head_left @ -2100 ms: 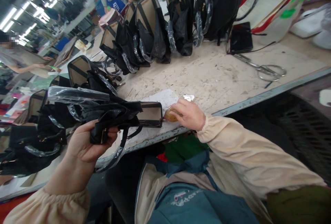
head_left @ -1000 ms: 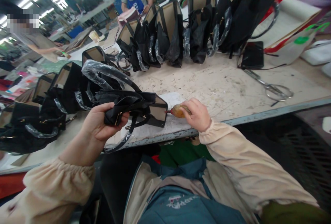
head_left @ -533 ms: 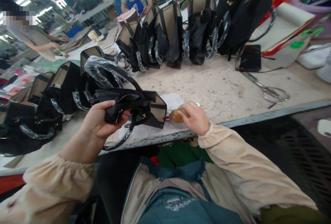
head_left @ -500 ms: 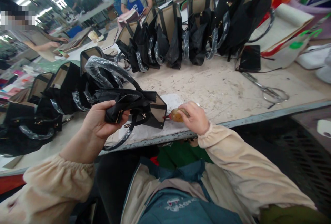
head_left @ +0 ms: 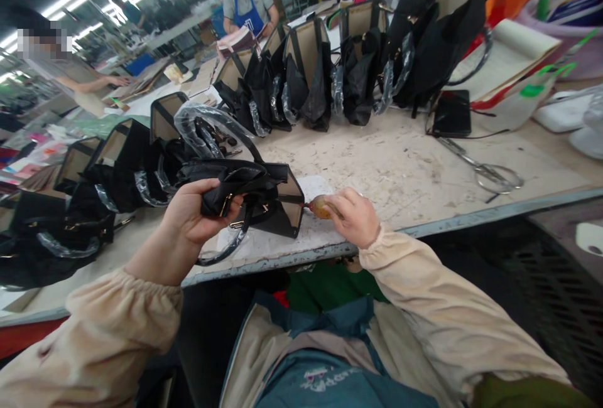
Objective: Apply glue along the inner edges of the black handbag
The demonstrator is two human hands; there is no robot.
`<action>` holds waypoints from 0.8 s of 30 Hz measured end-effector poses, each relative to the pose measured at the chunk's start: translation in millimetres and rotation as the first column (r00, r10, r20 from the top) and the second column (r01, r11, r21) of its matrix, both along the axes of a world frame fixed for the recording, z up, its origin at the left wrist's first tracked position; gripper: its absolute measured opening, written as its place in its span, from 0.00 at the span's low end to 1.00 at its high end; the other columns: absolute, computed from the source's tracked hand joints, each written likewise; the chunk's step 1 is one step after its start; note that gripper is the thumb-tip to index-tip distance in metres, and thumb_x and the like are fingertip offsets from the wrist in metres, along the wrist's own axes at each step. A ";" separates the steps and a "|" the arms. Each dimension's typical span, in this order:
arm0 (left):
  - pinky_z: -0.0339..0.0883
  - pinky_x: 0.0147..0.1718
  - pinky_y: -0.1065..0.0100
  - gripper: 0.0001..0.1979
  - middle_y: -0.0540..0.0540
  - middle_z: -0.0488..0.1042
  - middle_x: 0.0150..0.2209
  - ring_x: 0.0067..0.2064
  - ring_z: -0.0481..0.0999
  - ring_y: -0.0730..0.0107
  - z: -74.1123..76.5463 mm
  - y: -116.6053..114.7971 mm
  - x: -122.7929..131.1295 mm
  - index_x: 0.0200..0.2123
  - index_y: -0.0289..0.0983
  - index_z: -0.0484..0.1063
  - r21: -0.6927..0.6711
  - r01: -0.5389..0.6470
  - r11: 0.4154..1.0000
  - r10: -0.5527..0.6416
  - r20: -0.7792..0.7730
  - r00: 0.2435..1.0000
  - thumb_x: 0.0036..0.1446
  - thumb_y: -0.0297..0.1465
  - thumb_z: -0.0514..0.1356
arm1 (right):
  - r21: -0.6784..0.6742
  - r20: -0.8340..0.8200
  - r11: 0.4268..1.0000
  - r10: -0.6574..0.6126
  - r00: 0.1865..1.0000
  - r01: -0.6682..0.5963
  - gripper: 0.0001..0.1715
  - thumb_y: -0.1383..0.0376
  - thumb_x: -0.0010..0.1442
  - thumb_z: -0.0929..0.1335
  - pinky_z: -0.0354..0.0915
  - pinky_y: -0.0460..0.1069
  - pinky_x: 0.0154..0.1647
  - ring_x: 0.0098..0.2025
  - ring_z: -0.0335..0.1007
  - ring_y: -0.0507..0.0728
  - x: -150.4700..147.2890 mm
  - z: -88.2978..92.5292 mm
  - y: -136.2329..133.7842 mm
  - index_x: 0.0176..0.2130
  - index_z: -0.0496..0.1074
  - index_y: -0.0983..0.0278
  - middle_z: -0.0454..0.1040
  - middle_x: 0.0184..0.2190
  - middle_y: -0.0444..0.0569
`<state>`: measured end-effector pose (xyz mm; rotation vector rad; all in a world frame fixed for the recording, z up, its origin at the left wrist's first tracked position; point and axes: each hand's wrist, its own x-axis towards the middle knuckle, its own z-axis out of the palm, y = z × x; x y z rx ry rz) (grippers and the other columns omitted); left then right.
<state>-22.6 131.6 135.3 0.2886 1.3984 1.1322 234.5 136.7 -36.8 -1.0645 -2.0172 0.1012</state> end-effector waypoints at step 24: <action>0.67 0.19 0.74 0.11 0.38 0.71 0.26 0.23 0.69 0.72 0.6 12.0 7.0 0.39 0.27 0.67 0.015 0.020 1.000 -0.021 0.020 1.000 0.53 0.22 0.49 | -0.110 -0.183 0.985 0.113 0.977 -0.134 0.08 0.61 0.65 0.62 0.63 0.50 0.40 0.38 0.67 0.56 -4.8 -2.4 5.9 0.38 0.67 0.63 0.71 0.33 0.49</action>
